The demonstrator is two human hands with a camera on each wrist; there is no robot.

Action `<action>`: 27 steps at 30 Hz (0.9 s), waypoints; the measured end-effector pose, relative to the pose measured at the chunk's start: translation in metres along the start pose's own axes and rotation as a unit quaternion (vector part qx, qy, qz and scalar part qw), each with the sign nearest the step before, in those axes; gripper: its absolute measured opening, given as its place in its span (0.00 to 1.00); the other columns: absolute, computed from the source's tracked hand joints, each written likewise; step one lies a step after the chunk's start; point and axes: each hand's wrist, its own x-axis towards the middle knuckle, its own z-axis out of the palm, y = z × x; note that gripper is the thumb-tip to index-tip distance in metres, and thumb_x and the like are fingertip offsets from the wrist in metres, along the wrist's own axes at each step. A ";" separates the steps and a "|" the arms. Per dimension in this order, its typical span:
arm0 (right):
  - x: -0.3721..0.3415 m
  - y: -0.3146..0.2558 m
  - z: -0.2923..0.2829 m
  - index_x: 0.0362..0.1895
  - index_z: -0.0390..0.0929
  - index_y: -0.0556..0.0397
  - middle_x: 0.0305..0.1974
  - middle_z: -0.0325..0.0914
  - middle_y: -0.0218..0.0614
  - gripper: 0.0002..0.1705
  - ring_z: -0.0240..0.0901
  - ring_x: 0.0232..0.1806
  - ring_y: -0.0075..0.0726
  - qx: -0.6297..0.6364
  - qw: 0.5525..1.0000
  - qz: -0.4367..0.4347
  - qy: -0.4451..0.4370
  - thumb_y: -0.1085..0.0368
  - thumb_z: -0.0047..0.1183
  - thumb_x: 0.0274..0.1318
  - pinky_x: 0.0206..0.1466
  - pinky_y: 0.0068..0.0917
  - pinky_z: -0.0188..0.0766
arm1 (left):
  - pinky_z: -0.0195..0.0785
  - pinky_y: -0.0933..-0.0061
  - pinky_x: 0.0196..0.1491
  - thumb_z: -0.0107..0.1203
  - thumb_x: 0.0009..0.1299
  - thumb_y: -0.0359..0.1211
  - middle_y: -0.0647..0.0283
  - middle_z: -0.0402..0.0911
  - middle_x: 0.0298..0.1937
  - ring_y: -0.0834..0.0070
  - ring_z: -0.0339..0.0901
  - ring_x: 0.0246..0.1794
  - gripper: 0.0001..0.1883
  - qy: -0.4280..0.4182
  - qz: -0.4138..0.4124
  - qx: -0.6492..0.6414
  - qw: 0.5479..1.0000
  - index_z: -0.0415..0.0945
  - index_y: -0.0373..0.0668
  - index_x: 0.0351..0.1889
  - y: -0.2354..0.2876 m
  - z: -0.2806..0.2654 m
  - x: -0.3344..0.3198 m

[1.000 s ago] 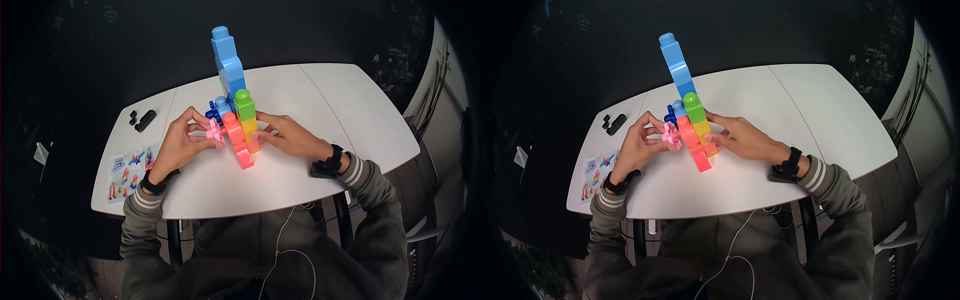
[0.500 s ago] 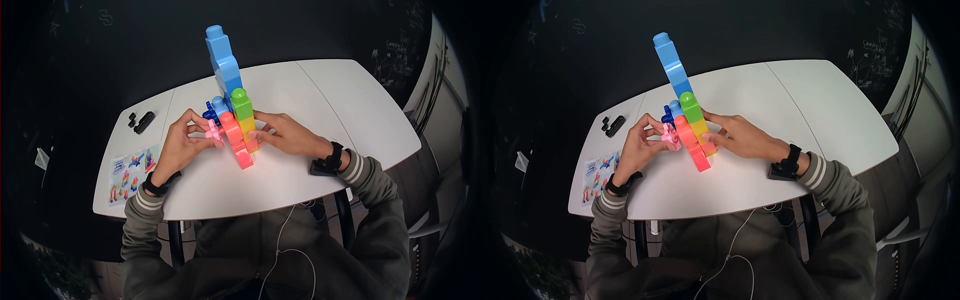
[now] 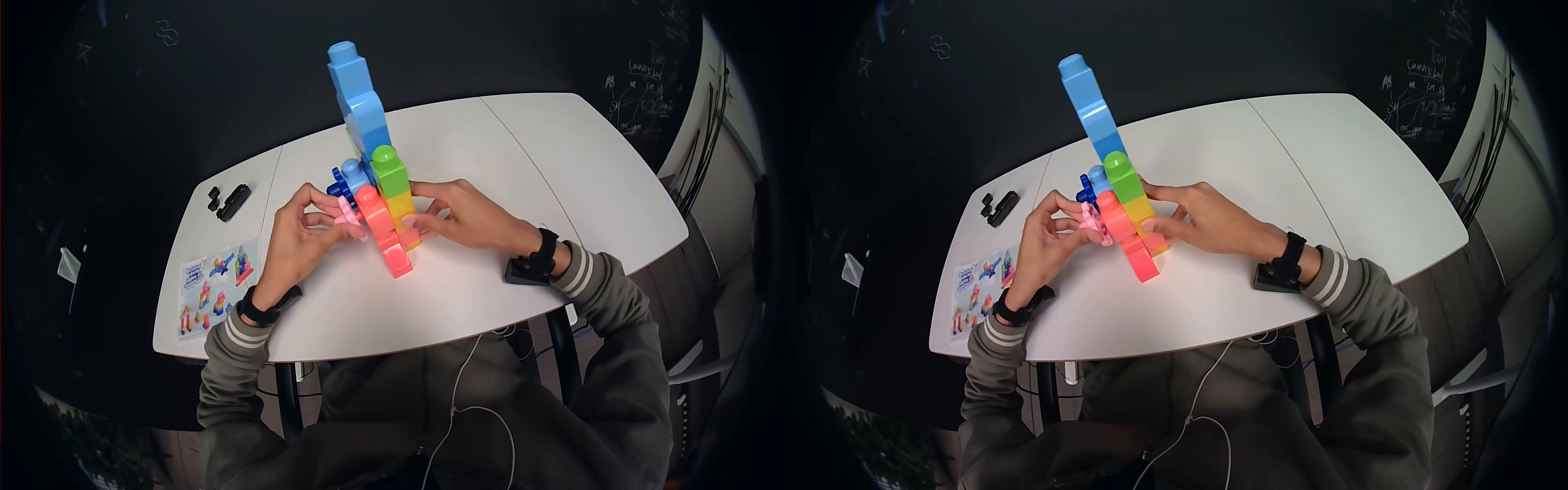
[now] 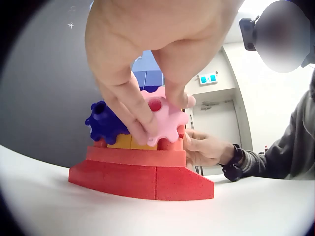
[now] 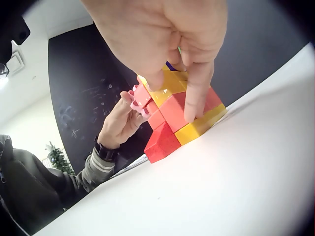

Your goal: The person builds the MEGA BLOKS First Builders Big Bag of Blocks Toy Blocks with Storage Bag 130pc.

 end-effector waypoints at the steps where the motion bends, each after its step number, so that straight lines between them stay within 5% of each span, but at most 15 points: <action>1: 0.000 -0.001 0.000 0.77 0.77 0.57 0.50 0.93 0.50 0.31 0.95 0.40 0.47 0.008 1.000 -0.004 0.003 0.55 0.64 0.78 0.46 0.41 0.88 | 0.84 0.75 0.45 0.84 0.64 0.27 0.60 0.86 0.50 0.76 0.89 0.42 0.23 0.006 -0.015 -0.005 1.000 0.77 0.37 0.48 -0.001 0.001 0.001; 8: -0.001 0.000 0.002 0.77 0.77 0.56 0.51 0.93 0.50 0.32 0.95 0.41 0.47 0.005 1.000 -0.023 0.017 0.53 0.65 0.78 0.45 0.41 0.88 | 0.84 0.76 0.44 0.82 0.68 0.29 0.60 0.86 0.50 0.77 0.89 0.40 0.22 0.008 -0.025 -0.004 1.000 0.77 0.36 0.49 -0.002 0.001 0.000; 11: 0.000 -0.001 0.001 0.78 0.77 0.55 0.52 0.93 0.50 0.33 0.95 0.41 0.48 -0.002 1.000 -0.013 0.011 0.53 0.64 0.78 0.46 0.40 0.88 | 0.89 0.72 0.53 0.74 0.70 0.19 0.57 0.85 0.52 0.67 0.94 0.45 0.18 0.001 -0.035 0.011 0.999 0.76 0.34 0.52 -0.002 0.002 0.002; 15: 0.002 0.000 0.002 0.77 0.77 0.54 0.53 0.93 0.49 0.32 0.95 0.42 0.48 -0.013 1.000 -0.005 0.004 0.53 0.64 0.78 0.46 0.40 0.88 | 0.90 0.71 0.43 0.75 0.74 0.26 0.58 0.84 0.47 0.69 0.93 0.41 0.19 0.017 -0.074 -0.088 0.993 0.74 0.32 0.53 0.000 0.010 0.008; 17: 0.002 0.000 0.002 0.83 0.70 0.59 0.50 0.93 0.56 0.40 0.95 0.41 0.53 0.001 1.000 -0.008 -0.026 0.49 0.62 0.79 0.50 0.41 0.89 | 0.87 0.73 0.37 0.76 0.75 0.31 0.58 0.84 0.45 0.71 0.92 0.38 0.22 0.040 -0.118 -0.158 0.980 0.72 0.32 0.54 0.002 0.012 0.007; 23: 0.000 0.002 0.004 0.82 0.71 0.54 0.48 0.93 0.52 0.37 0.94 0.40 0.52 0.035 0.999 -0.029 -0.029 0.48 0.61 0.80 0.52 0.41 0.88 | 0.89 0.71 0.36 0.71 0.78 0.26 0.58 0.83 0.39 0.69 0.93 0.35 0.25 0.041 -0.067 -0.092 0.993 0.63 0.32 0.59 0.009 0.007 0.005; 27: 0.000 0.000 0.003 0.83 0.71 0.53 0.50 0.93 0.51 0.37 0.94 0.40 0.50 0.041 0.998 -0.021 -0.033 0.48 0.61 0.80 0.55 0.41 0.87 | 0.92 0.70 0.41 0.75 0.69 0.19 0.61 0.82 0.42 0.74 0.90 0.40 0.30 -0.011 -0.020 -0.044 0.999 0.66 0.38 0.61 0.006 -0.003 0.008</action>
